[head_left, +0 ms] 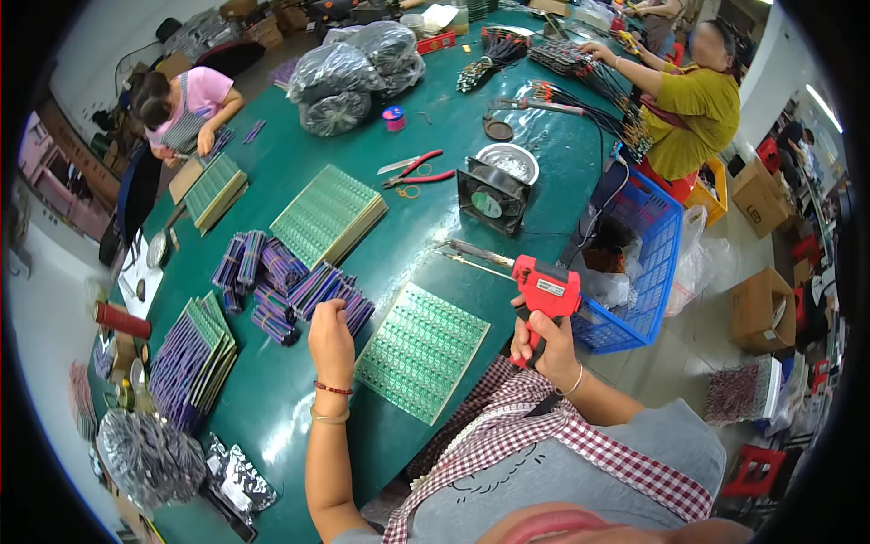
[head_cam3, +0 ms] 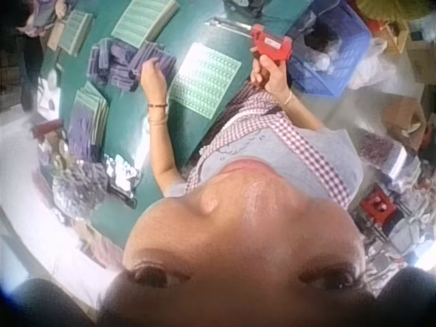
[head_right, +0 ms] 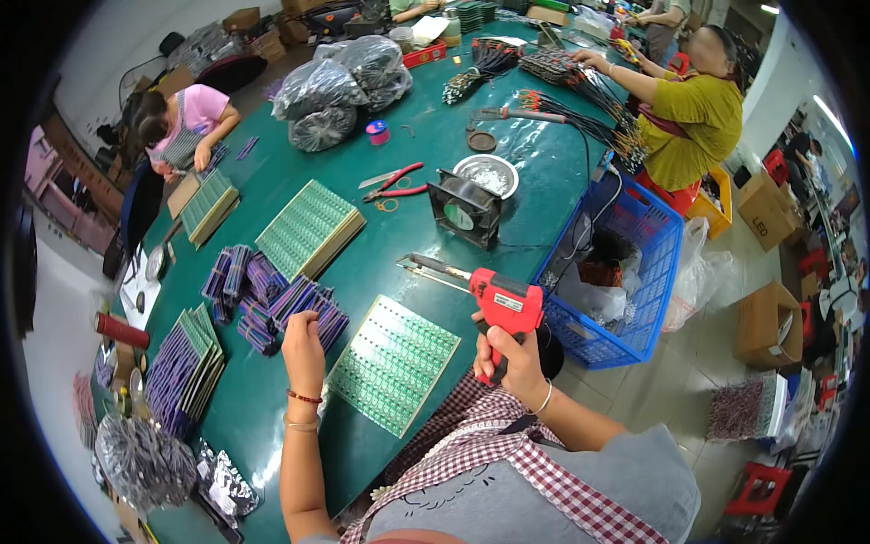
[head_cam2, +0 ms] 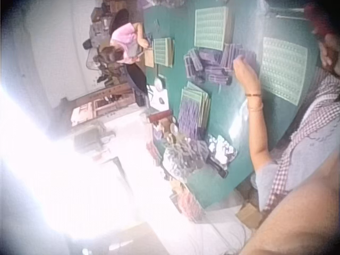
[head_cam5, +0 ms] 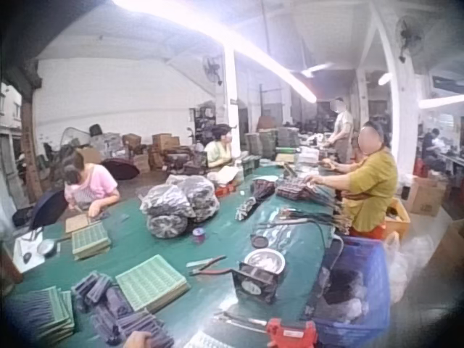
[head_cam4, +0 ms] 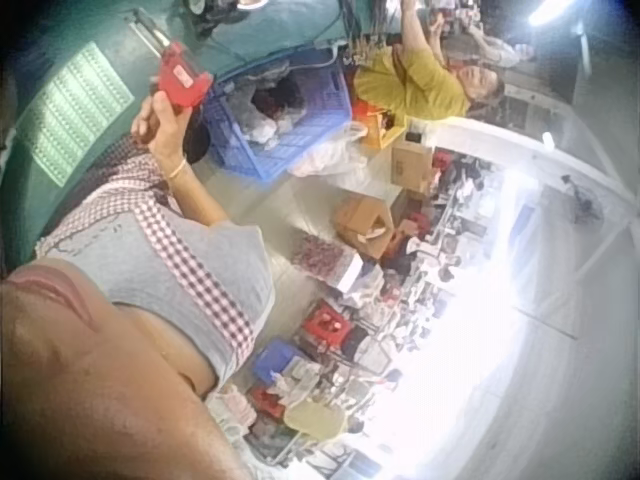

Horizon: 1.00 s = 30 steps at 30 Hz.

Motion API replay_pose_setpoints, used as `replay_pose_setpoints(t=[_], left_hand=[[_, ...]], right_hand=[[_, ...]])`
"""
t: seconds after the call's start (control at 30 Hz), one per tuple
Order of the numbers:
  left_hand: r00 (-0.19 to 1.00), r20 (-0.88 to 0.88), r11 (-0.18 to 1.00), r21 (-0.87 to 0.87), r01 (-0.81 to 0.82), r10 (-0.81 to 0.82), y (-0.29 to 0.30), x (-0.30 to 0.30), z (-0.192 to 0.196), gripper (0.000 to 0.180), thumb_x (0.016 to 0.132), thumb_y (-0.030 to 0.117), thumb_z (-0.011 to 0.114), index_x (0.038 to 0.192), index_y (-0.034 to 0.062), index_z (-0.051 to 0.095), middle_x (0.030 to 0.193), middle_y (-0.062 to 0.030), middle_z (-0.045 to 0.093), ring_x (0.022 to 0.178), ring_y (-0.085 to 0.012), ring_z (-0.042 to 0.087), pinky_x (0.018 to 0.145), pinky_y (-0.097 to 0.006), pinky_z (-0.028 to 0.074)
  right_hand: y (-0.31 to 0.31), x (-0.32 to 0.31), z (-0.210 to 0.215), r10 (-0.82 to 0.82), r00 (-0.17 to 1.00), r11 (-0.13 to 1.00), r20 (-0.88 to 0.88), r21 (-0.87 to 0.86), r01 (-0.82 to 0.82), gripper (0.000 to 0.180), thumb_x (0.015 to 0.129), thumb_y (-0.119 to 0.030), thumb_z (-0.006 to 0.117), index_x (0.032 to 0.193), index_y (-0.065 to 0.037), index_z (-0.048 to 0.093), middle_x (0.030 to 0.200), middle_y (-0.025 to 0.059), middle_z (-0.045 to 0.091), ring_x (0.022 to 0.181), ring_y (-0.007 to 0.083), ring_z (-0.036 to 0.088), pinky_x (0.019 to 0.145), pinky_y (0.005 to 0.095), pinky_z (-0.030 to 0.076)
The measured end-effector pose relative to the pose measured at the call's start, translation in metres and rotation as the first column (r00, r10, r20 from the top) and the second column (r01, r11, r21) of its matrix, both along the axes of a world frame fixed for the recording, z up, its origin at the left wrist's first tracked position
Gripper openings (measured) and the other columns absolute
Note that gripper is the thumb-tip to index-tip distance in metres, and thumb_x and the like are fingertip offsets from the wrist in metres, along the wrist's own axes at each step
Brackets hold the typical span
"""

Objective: The person unbinds and arranges ribbon cables onto a circuit board by hand and solders the wire ends to the board using a soldering tool.

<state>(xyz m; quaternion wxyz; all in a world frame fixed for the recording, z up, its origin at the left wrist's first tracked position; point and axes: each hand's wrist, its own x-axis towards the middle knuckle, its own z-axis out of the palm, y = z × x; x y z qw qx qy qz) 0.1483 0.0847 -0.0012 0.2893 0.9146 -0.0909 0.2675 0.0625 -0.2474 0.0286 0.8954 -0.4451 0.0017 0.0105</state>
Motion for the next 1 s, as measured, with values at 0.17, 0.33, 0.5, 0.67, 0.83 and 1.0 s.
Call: replay_pose_setpoints(t=[0.17,0.33,0.5,0.67,0.83,1.0], left_hand=[[0.969,-0.199,0.980,-0.161,0.115,-0.146,-0.008,-0.050,0.026,0.008,0.093,-0.001,0.061,0.099,0.0021,0.064,0.092,-0.0193,0.066,0.083,-0.0389,0.066,0.070,-0.044,0.052],[0.958,-0.236,0.967,-0.232,0.107,-0.162,-0.006,-0.098,0.030,0.005,0.090,-0.001,0.062,0.094,-0.0021,0.065,0.078,-0.0121,0.065,0.066,-0.0201,0.061,0.063,-0.031,0.048],[0.892,-0.431,0.884,-0.459,-0.085,-0.138,-0.004,-0.154,0.034,0.007,0.088,0.002,0.068,0.083,-0.0013,0.064,0.072,-0.0050,0.062,0.062,-0.0099,0.054,0.058,-0.027,0.045],[0.935,-0.295,0.786,-0.617,-0.028,-0.198,-0.031,-0.181,0.035,0.011,0.088,0.000,0.066,0.080,0.0014,0.058,0.074,0.0005,0.055,0.067,-0.0067,0.048,0.061,-0.024,0.041],[0.953,-0.180,0.791,-0.606,0.088,-0.244,-0.034,-0.186,0.040,0.011,0.088,-0.003,0.067,0.083,-0.0008,0.058,0.075,-0.0067,0.056,0.064,-0.0133,0.053,0.059,-0.027,0.044],[0.959,-0.108,0.895,-0.399,0.200,-0.263,-0.019,-0.189,0.049,0.012,0.088,-0.001,0.070,0.084,0.0006,0.058,0.077,-0.0085,0.057,0.070,-0.0210,0.055,0.064,-0.031,0.045]], right_hand=[[0.010,-0.006,0.005,0.030,1.000,1.000,0.001,0.002,-0.030,0.038,0.101,-0.023,0.059,0.127,0.004,0.054,0.075,0.0090,0.058,0.054,0.0150,0.057,0.060,0.0352,0.056],[0.031,-0.007,0.005,0.122,0.992,0.991,-0.028,-0.053,-0.124,0.042,0.101,-0.028,0.063,0.131,0.000,0.052,0.081,0.0087,0.060,0.059,0.0153,0.059,0.066,0.0362,0.057],[0.069,-0.018,0.010,0.217,0.976,0.974,-0.030,-0.064,-0.218,0.039,0.097,-0.017,0.068,0.129,0.001,0.054,0.087,0.0070,0.065,0.068,0.0143,0.066,0.069,0.0329,0.058],[0.113,-0.050,0.021,0.323,0.943,0.823,-0.078,-0.468,-0.321,0.032,0.090,-0.020,0.078,0.115,-0.005,0.066,0.104,0.0009,0.067,0.096,0.0080,0.060,0.085,0.0291,0.051],[0.139,-0.075,0.028,0.260,0.965,0.789,0.013,-0.579,-0.205,0.032,0.088,-0.019,0.078,0.113,-0.005,0.065,0.102,0.0036,0.067,0.095,0.0117,0.060,0.089,0.0311,0.049],[0.145,-0.082,0.031,0.236,0.971,0.769,-0.040,-0.603,-0.212,0.032,0.087,-0.021,0.079,0.110,-0.004,0.065,0.097,0.0039,0.065,0.093,0.0119,0.057,0.088,0.0316,0.048]])
